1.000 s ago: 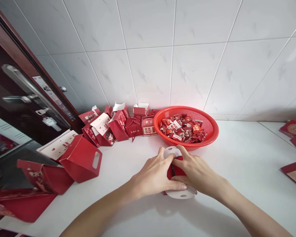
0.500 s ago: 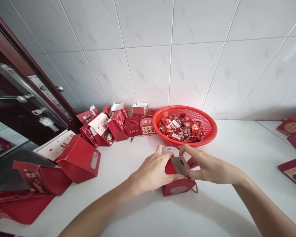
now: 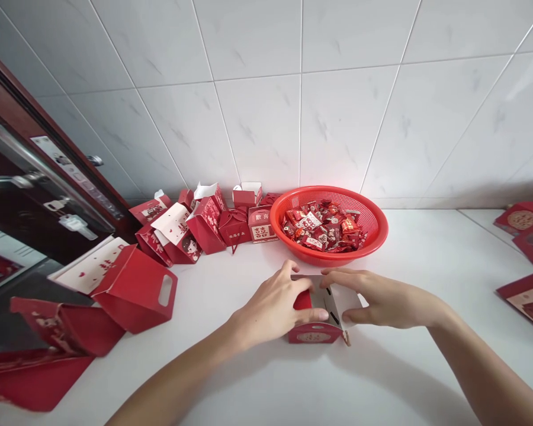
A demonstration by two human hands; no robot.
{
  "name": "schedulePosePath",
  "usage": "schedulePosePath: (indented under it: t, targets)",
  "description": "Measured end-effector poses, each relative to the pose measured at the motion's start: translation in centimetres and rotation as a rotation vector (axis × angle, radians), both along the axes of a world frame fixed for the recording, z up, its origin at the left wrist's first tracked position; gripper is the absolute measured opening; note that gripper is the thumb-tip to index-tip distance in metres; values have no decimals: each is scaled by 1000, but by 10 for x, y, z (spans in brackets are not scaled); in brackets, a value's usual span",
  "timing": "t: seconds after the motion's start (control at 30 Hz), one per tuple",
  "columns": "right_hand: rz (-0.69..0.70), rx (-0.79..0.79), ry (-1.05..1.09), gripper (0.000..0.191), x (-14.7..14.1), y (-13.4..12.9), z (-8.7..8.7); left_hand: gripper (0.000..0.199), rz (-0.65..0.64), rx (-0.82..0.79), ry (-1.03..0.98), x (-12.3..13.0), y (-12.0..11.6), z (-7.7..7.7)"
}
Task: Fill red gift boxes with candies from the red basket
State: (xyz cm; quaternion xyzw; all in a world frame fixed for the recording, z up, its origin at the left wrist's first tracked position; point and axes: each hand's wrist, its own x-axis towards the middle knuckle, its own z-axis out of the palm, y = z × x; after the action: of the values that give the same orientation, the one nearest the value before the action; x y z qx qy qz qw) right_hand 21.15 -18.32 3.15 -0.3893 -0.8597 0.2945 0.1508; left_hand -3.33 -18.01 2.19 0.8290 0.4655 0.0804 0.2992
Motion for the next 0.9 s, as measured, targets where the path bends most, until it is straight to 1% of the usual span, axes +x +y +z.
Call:
schedulePosePath:
  t: [0.07, 0.1, 0.17, 0.23, 0.27, 0.37, 0.43, 0.5, 0.57, 0.63, 0.73, 0.8, 0.9]
  targets:
    - [-12, -136, -39, 61, 0, 0, 0, 50, 22, 16, -21, -1, 1, 3]
    - [-43, -166, -54, 66, 1, 0, -1, 45, 25, 25, -24, -3, 1, 6]
    - [-93, -171, -71, 71, 3, 0, -3, 29, 10, 36, -21, -9, 3, 13]
    - [-98, -157, -65, 69, 5, 0, -5, 17, -32, 27, -22, -18, 5, 22]
    - [-98, -145, -55, 68, 5, 0, -6, 18, -57, 17, -26, -23, 6, 26]
    - [-114, -148, -54, 68, 6, 0, -7, 35, -114, -32, -21, -37, 12, 34]
    - [-133, -178, -79, 71, 6, 0, -6, 42, -127, -85, 9, -43, 17, 35]
    - [-144, -211, -105, 73, 5, 0, -4, 47, -112, -115, 58, -46, 21, 33]
    - [-147, -224, -110, 73, 4, 0, -3, 54, -76, -72, 101, -46, 22, 29]
    - [-146, -222, -110, 71, 3, 0, -3, 61, -67, 37, 112, -43, 19, 25]
    - [-148, -219, -113, 69, 3, 0, -3, 61, -135, 177, 83, -35, 12, 21]
    - [-143, -213, -98, 68, 4, 0, -4, 59, -160, 189, 81, -28, 7, 18]
    - [-135, -202, -81, 69, 4, 1, -5, 52, -139, 155, 107, -19, 3, 15]
